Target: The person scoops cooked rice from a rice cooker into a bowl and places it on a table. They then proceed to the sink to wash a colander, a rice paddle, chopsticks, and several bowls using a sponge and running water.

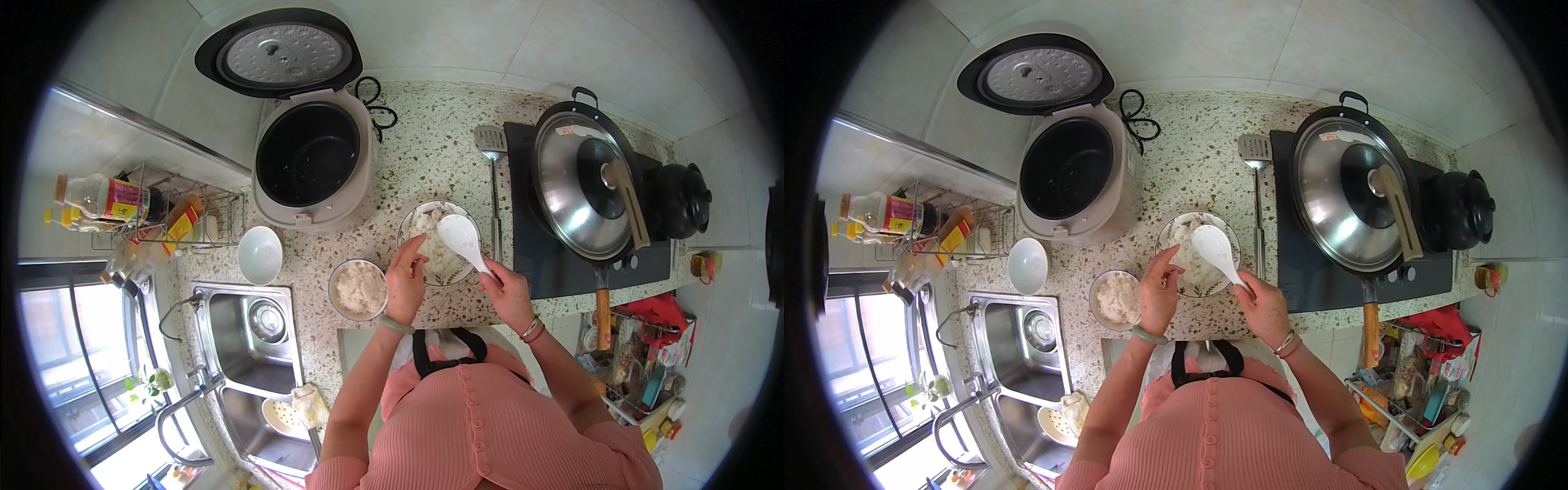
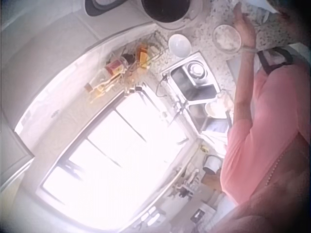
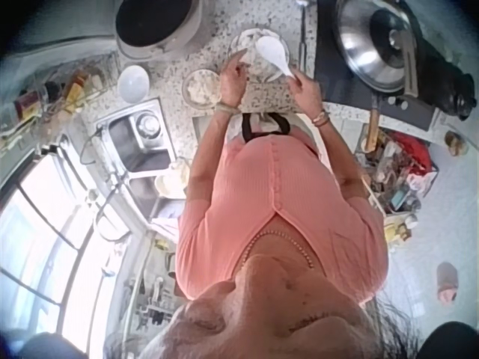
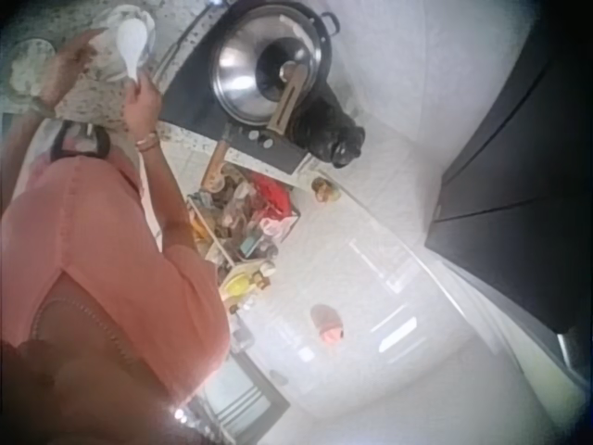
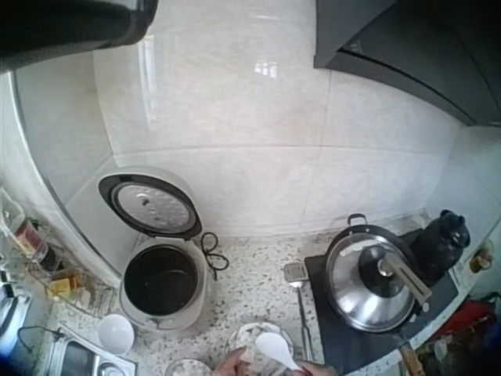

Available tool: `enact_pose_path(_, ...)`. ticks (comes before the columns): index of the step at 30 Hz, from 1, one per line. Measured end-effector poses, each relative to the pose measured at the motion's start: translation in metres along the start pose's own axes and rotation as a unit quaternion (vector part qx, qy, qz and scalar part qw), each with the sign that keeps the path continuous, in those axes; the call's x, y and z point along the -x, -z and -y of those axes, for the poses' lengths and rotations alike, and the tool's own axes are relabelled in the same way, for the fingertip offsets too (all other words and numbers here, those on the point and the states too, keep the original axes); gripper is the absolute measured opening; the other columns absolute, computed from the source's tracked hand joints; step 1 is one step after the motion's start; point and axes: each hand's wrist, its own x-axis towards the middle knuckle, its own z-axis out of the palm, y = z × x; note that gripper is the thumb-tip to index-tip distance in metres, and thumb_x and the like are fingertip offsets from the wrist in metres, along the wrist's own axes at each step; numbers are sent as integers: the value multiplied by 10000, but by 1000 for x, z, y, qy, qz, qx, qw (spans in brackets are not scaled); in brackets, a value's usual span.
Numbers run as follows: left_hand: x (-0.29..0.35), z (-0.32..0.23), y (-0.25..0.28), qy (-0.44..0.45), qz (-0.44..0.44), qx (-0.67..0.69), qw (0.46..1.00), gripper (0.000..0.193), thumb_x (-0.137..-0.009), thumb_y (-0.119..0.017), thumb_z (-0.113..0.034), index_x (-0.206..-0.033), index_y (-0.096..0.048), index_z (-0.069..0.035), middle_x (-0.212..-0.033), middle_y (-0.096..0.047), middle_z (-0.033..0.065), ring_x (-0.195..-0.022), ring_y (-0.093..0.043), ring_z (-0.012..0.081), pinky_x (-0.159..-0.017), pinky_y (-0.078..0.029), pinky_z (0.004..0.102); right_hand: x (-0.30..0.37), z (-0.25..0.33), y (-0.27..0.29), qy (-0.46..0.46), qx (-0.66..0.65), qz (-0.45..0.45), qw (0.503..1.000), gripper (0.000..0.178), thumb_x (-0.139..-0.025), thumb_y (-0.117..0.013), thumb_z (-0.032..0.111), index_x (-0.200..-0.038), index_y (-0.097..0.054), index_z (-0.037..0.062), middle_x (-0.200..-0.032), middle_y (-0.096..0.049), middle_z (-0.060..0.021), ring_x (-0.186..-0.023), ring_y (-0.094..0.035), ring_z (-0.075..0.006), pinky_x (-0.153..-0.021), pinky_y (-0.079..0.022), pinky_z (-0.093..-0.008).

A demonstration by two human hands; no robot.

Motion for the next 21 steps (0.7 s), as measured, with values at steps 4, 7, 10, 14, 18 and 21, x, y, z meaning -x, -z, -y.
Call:
enact_pose_path(4, 1, 1, 2, -4, 27, -39, 999, 589, -751, -648, 115, -1283, -563, -123, -1201, -580, 135, -819, -648, 197, -732, -535, 312, -1, 0, 0, -1, 13, 7, 1000, 265, -890, -631, 101, -1146, -620, 31, -771, -681, -126, -636, -673, -168, -579, -518, -287)
enact_pose_path(7, 1, -3, -2, -84, -4, -63, 994, 562, -750, -666, 97, -1262, -583, -121, -1176, -581, 125, -740, -616, 193, -714, -533, 308, -1, 2, -1, 0, 20, 3, 1000, 271, -890, -632, 103, -1151, -621, 30, -765, -681, -118, -630, -669, -162, -577, -515, -284)
enact_pose_path(10, -1, -2, 1, -43, 48, -13, 998, 499, -760, -685, 63, -1223, -612, -109, -1094, -603, 115, -702, -599, 202, -677, -526, 307, -2, 4, -1, -19, 15, 10, 1000, 278, -889, -635, 109, -1155, -620, 27, -761, -681, -113, -624, -662, -149, -574, -508, -275)
enact_pose_path(14, -1, -6, 2, -10, 36, -6, 999, 352, -781, -702, 5, -1119, -658, -79, -985, -619, 106, -657, -581, 203, -634, -512, 309, -4, 7, 0, -55, -15, 23, 998, 276, -887, -646, 124, -1143, -626, 22, -739, -670, -89, -613, -628, -110, -567, -487, -259)
enact_pose_path(18, -5, -8, 17, -82, -25, -103, 991, 216, -803, -702, -41, -1016, -679, -69, -912, -630, 99, -654, -590, 212, -591, -492, 311, -4, -6, -6, -94, -91, 14, 991, 263, -880, -666, 145, -1111, -638, 22, -705, -637, -32, -615, -553, -60, -564, -450, -240)
enact_pose_path(21, -18, -24, 52, -49, -137, -153, 977, 155, -813, -694, -63, -966, -684, -86, -860, -635, 88, -681, -605, 239, -587, -480, 333, -6, -12, -8, -84, -94, 15, 992, 235, -874, -677, 154, -1066, -643, 22, -681, -595, 3, -613, -486, -45, -552, -415, -232)
